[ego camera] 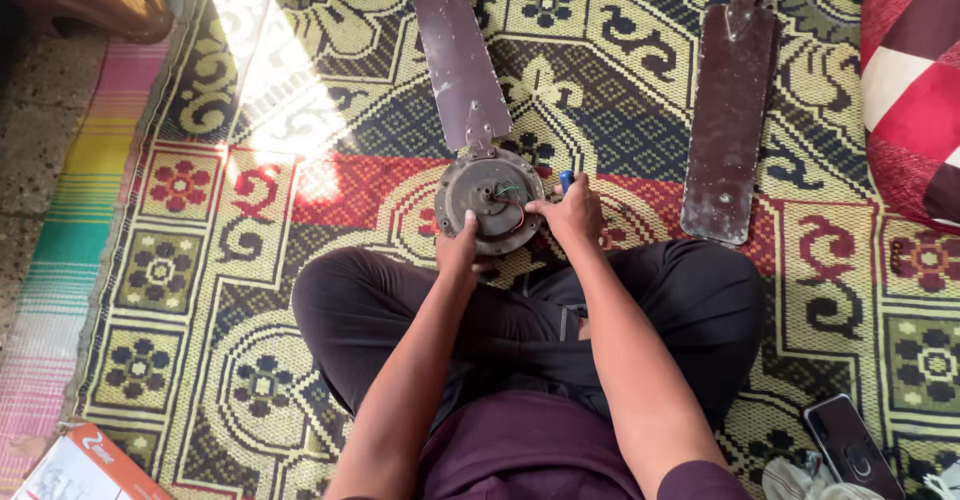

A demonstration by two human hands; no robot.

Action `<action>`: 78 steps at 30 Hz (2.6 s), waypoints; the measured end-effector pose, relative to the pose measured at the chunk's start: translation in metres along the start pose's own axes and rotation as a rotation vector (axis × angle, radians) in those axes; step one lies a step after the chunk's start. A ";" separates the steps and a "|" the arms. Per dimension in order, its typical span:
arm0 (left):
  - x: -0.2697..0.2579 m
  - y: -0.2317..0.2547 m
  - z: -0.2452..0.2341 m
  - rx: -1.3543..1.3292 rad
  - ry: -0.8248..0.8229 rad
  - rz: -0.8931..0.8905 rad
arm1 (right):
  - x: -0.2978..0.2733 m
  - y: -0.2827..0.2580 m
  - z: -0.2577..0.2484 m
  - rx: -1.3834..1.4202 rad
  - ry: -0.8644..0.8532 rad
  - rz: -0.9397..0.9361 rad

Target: The person sits on a rug and attaches a fan blade to the central hub of an electric fan. They align the blade, insert a screw, and tighten it with a screwdriver. The person repeats this process for a second blade, securing it to the hub.

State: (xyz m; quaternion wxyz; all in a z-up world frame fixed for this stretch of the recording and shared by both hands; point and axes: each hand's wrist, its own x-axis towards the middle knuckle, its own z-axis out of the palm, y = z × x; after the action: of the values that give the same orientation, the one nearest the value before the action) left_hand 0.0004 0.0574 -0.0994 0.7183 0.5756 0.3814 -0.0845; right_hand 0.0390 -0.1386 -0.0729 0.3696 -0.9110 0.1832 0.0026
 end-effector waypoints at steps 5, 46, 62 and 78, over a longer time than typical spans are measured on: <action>0.028 -0.018 0.008 -0.175 0.051 -0.066 | -0.018 0.008 -0.009 -0.038 -0.080 -0.031; 0.054 -0.003 -0.011 -0.046 0.268 0.348 | -0.021 0.074 -0.118 -0.167 0.418 -0.608; 0.068 0.057 -0.009 0.380 0.031 0.028 | -0.052 -0.060 -0.036 -0.312 -0.107 -0.250; 0.065 0.038 -0.015 0.585 0.091 0.243 | -0.055 -0.066 -0.010 -0.501 -0.242 -0.332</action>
State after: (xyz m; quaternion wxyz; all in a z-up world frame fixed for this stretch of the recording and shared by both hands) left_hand 0.0600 0.1037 -0.1133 0.5094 0.8023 0.3011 -0.0781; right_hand 0.0083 -0.0839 -0.0138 0.1485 -0.9841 -0.0192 0.0954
